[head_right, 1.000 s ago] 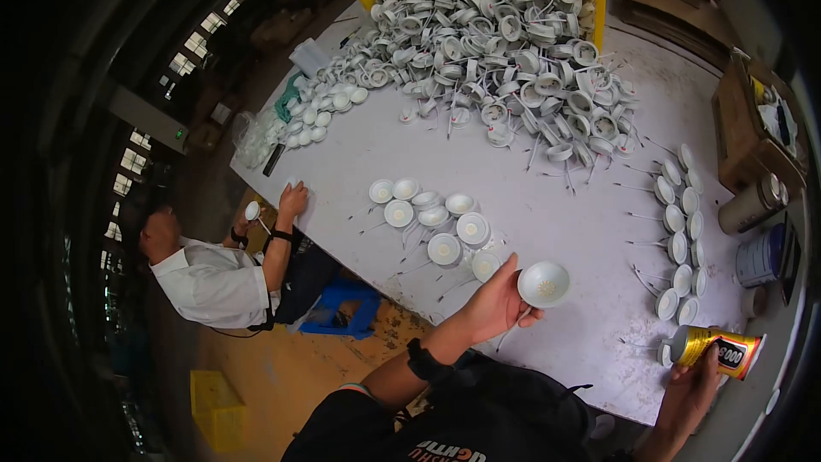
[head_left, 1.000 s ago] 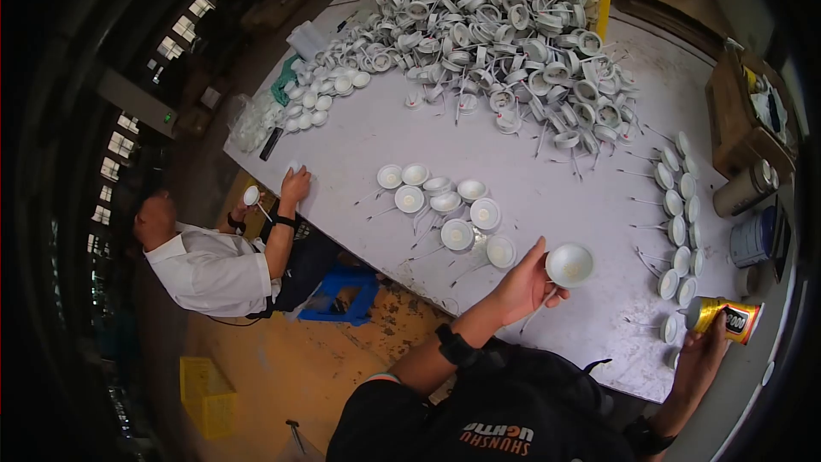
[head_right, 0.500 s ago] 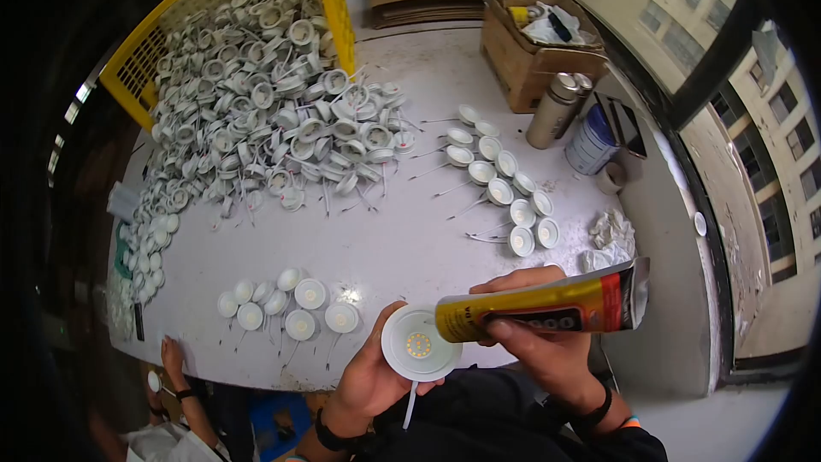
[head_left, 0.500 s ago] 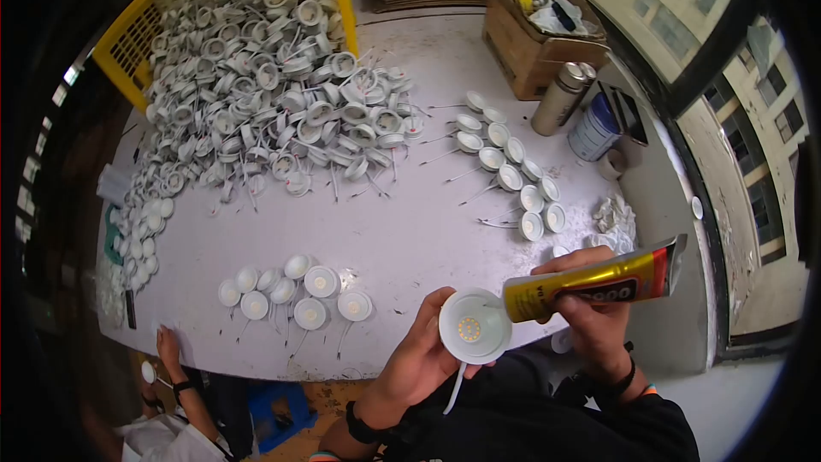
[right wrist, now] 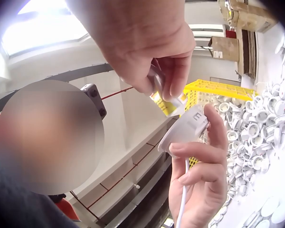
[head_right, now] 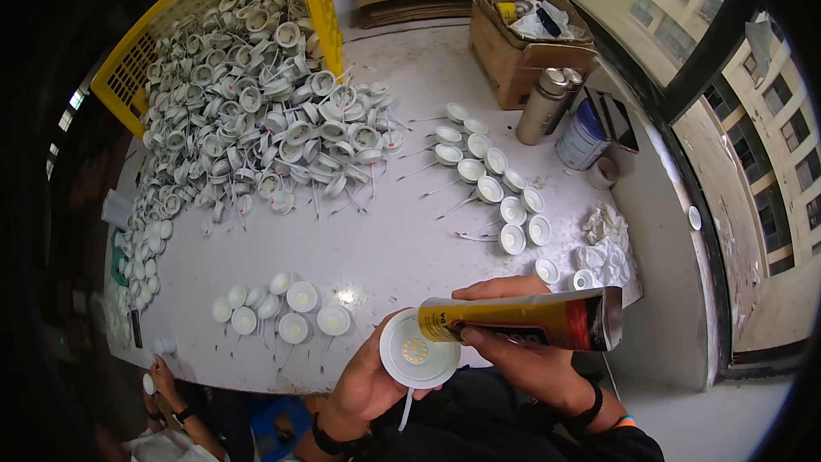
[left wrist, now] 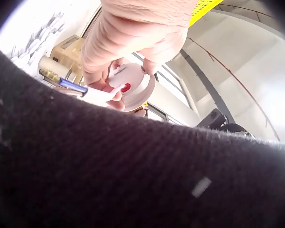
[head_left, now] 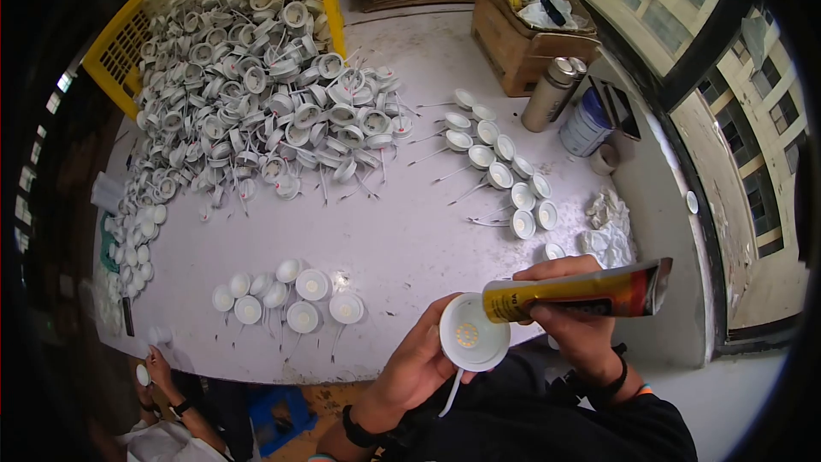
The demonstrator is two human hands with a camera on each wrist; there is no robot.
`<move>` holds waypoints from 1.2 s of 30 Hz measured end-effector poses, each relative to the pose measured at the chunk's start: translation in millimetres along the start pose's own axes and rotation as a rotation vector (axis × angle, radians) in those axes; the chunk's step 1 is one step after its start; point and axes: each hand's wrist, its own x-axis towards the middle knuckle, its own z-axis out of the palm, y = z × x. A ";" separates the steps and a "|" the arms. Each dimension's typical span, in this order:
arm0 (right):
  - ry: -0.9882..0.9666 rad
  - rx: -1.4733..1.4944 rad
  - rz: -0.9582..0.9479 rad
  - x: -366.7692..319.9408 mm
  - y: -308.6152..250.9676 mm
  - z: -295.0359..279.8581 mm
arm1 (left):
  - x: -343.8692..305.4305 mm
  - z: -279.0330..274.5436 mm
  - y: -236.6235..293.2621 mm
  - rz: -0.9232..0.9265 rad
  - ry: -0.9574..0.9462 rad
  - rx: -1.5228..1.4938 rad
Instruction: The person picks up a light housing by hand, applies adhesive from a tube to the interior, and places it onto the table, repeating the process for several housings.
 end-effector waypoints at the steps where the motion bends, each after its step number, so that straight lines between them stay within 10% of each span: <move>1: -0.002 -0.006 0.000 0.2 0.2 -0.1 | -0.2 -0.6 -0.6 0.003 0.003 -0.002; 27: -0.269 -0.569 -0.119 9.9 -31.6 -12.0 | -2.1 -14.8 -3.2 0.092 0.119 0.046; 36: -0.313 0.000 0.248 4.5 -26.4 1.0 | -3.1 -18.2 -10.1 0.082 0.197 0.017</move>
